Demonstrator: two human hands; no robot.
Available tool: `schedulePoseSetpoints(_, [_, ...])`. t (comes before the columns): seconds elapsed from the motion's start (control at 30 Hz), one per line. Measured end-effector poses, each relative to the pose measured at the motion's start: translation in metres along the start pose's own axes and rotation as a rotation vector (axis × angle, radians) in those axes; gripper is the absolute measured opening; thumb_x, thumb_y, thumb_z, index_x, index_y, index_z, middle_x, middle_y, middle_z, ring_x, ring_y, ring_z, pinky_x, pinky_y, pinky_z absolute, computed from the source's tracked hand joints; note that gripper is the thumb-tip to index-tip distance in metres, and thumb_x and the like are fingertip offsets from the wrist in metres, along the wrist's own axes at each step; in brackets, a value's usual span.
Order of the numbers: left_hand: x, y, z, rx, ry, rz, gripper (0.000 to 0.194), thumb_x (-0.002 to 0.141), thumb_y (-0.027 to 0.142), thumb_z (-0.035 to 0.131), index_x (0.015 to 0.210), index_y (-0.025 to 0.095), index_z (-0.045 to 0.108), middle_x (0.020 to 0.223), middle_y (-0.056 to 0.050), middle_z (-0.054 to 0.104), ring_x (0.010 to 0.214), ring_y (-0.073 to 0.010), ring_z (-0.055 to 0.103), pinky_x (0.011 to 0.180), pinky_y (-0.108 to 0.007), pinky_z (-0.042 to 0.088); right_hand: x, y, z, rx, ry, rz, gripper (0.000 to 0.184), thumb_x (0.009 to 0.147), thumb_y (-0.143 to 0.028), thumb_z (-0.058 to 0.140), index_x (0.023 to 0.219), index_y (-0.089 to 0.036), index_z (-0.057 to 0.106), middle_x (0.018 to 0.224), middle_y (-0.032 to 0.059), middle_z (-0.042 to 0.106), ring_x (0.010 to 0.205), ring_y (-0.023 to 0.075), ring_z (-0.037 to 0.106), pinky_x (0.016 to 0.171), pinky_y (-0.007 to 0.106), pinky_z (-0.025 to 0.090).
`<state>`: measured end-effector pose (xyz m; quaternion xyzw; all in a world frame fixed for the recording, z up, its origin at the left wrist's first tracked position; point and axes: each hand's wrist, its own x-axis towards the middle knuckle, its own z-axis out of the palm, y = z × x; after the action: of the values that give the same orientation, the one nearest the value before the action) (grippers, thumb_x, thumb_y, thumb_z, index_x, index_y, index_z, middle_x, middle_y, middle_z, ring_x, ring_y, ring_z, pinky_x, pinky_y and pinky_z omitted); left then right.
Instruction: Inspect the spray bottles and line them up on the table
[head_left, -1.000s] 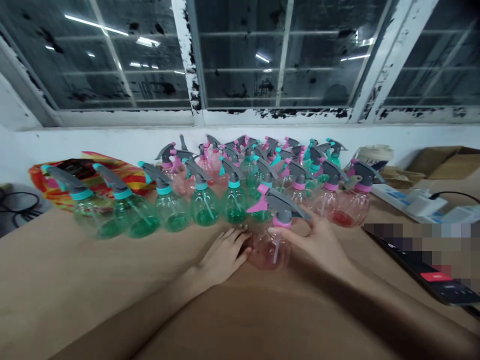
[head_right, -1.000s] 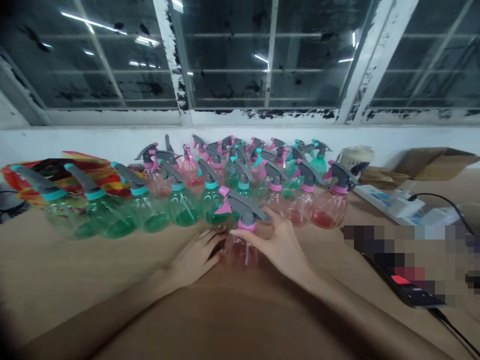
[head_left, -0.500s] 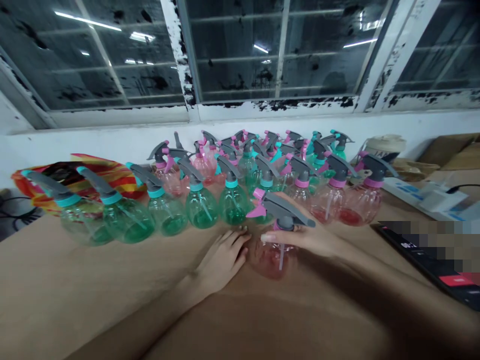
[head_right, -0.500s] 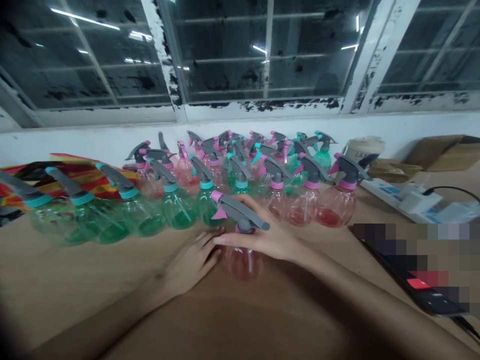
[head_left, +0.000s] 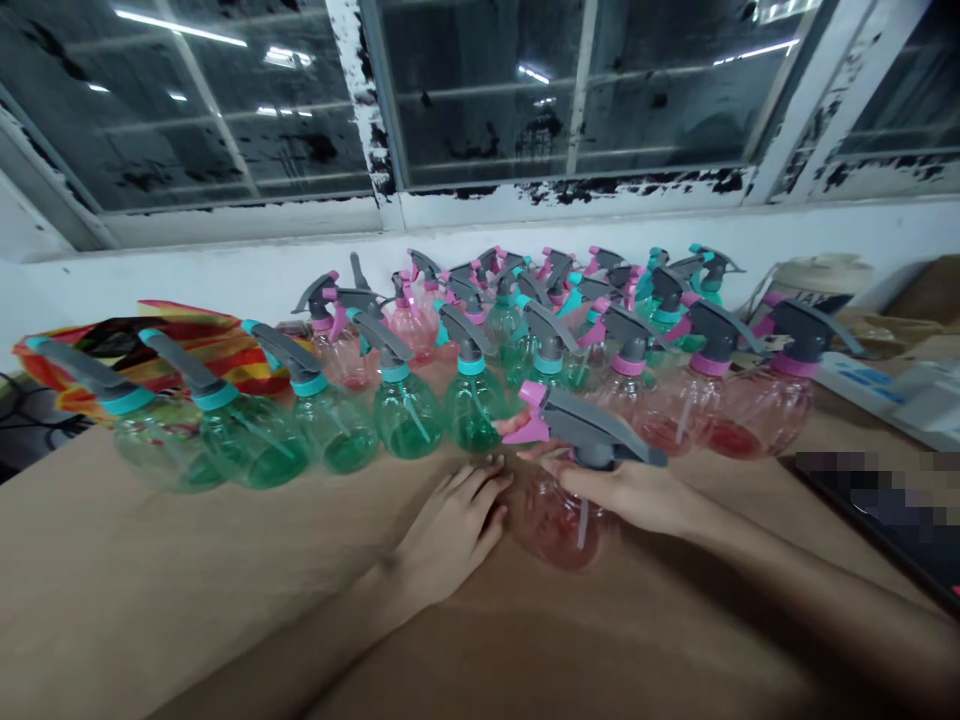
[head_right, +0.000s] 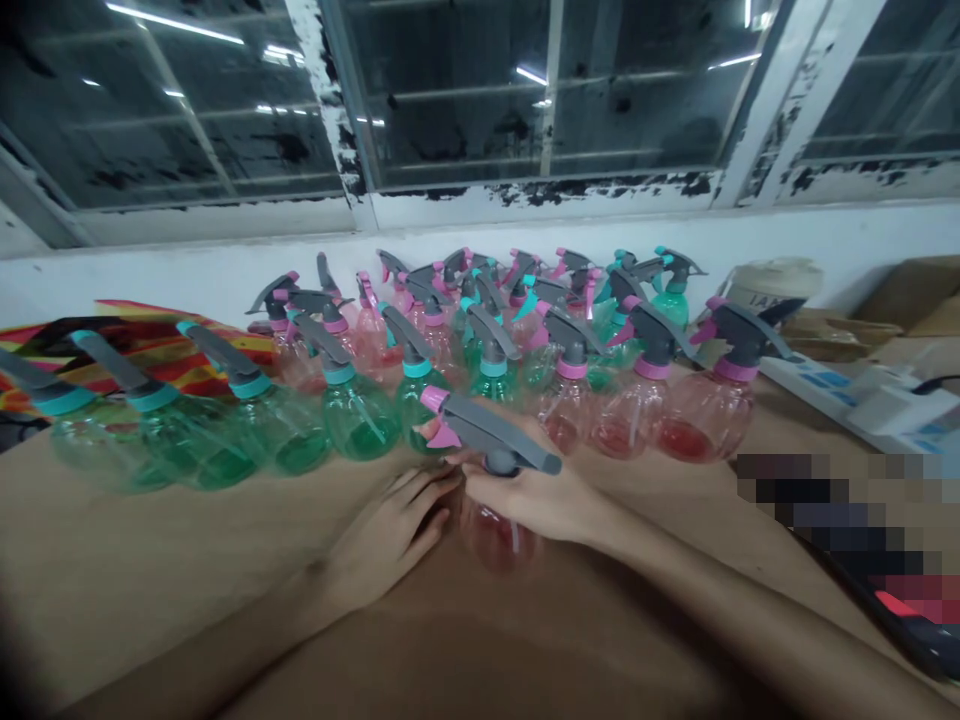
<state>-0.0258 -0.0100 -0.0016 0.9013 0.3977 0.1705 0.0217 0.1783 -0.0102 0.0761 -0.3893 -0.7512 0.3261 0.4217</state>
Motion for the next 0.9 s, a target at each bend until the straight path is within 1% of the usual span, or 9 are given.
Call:
schedulePoseSetpoints(0.1, [0.0000, -0.0007, 0.0003, 0.006, -0.002, 0.006, 0.030, 0.094, 0.018, 0.041, 0.123, 0.015, 0.049, 0.125, -0.009, 0.054, 0.118, -0.0238, 0.047, 0.098, -0.042, 0.040, 0.0006, 0.0024, -0.0005, 0.010, -0.029, 0.002, 0.012, 0.076, -0.028, 0.055, 0.083, -0.027, 0.065, 0.080, -0.0005, 0.072, 0.072, 0.0225, 0.068, 0.064, 0.037, 0.057])
schedulePoseSetpoints(0.17, [-0.0001, -0.0008, 0.0003, 0.014, -0.003, 0.005, 0.031, 0.094, 0.018, 0.041, 0.124, 0.015, 0.048, 0.125, -0.010, 0.054, 0.118, -0.0243, 0.047, 0.098, -0.042, 0.040, 0.0001, 0.0044, 0.0005, 0.006, -0.035, 0.011, 0.015, 0.077, -0.036, 0.059, 0.086, -0.026, 0.066, 0.087, 0.0005, 0.073, 0.077, 0.0229, 0.069, 0.071, 0.039, 0.057])
schedulePoseSetpoints(0.27, [0.0000, -0.0008, 0.0004, 0.021, -0.006, 0.002, 0.031, 0.094, 0.018, 0.040, 0.124, 0.015, 0.048, 0.126, -0.010, 0.054, 0.119, -0.0247, 0.046, 0.097, -0.043, 0.040, -0.0021, 0.0066, 0.0029, 0.039, -0.026, 0.056, 0.020, 0.078, -0.042, 0.062, 0.089, -0.027, 0.066, 0.094, 0.0008, 0.072, 0.086, 0.0216, 0.069, 0.083, 0.037, 0.055])
schedulePoseSetpoints(0.4, [0.0007, -0.0004, -0.0006, 0.007, -0.007, 0.005, 0.031, 0.094, 0.018, 0.041, 0.123, 0.016, 0.049, 0.126, -0.010, 0.054, 0.119, -0.0243, 0.047, 0.097, -0.042, 0.040, -0.0044, 0.0067, 0.0043, -0.014, 0.034, 0.062, 0.021, 0.081, -0.043, 0.059, 0.087, -0.024, 0.064, 0.086, 0.0017, 0.072, 0.080, 0.0192, 0.069, 0.079, 0.034, 0.055])
schedulePoseSetpoints(0.5, [0.0009, -0.0001, -0.0012, -0.001, 0.004, 0.003, 0.030, 0.093, 0.017, 0.042, 0.123, 0.016, 0.049, 0.126, -0.010, 0.054, 0.119, -0.0240, 0.047, 0.097, -0.042, 0.040, -0.0042, 0.0057, 0.0038, -0.053, 0.014, 0.039, 0.024, 0.082, -0.044, 0.056, 0.087, -0.022, 0.066, 0.085, 0.0032, 0.072, 0.080, 0.0191, 0.068, 0.079, 0.033, 0.054])
schedulePoseSetpoints(0.57, [0.0008, -0.0004, -0.0005, 0.004, 0.007, 0.008, 0.030, 0.093, 0.017, 0.043, 0.122, 0.016, 0.049, 0.125, -0.010, 0.055, 0.118, -0.0242, 0.048, 0.097, -0.043, 0.040, -0.0041, 0.0048, 0.0033, -0.070, -0.010, 0.046, 0.026, 0.083, -0.043, 0.054, 0.083, -0.021, 0.067, 0.082, 0.0031, 0.071, 0.076, 0.0188, 0.067, 0.075, 0.033, 0.054])
schedulePoseSetpoints(0.77, [0.0010, -0.0021, 0.0029, 0.021, 0.011, 0.008, 0.029, 0.092, 0.017, 0.045, 0.121, 0.015, 0.050, 0.123, -0.010, 0.056, 0.117, -0.0247, 0.048, 0.095, -0.042, 0.042, -0.0054, 0.0033, 0.0044, 0.065, -0.020, 0.064, 0.018, 0.081, -0.036, 0.056, 0.080, -0.022, 0.067, 0.079, 0.0017, 0.068, 0.073, 0.0174, 0.064, 0.071, 0.033, 0.053])
schedulePoseSetpoints(0.83, [0.0010, -0.0017, 0.0023, 0.025, 0.007, 0.009, 0.029, 0.092, 0.017, 0.045, 0.121, 0.014, 0.050, 0.123, -0.011, 0.056, 0.116, -0.0246, 0.048, 0.095, -0.042, 0.042, -0.0059, 0.0040, 0.0049, 0.090, -0.031, 0.073, 0.017, 0.081, -0.034, 0.055, 0.083, -0.022, 0.067, 0.078, 0.0015, 0.067, 0.071, 0.0173, 0.063, 0.069, 0.034, 0.053])
schedulePoseSetpoints(0.9, [0.0009, -0.0011, 0.0010, 0.025, -0.003, 0.008, 0.029, 0.092, 0.016, 0.046, 0.121, 0.013, 0.051, 0.122, -0.011, 0.056, 0.117, -0.0243, 0.048, 0.095, -0.041, 0.042, -0.0064, 0.0049, 0.0050, 0.106, -0.046, 0.070, 0.018, 0.081, -0.033, 0.055, 0.090, -0.023, 0.067, 0.077, 0.0010, 0.066, 0.070, 0.0176, 0.062, 0.069, 0.035, 0.053])
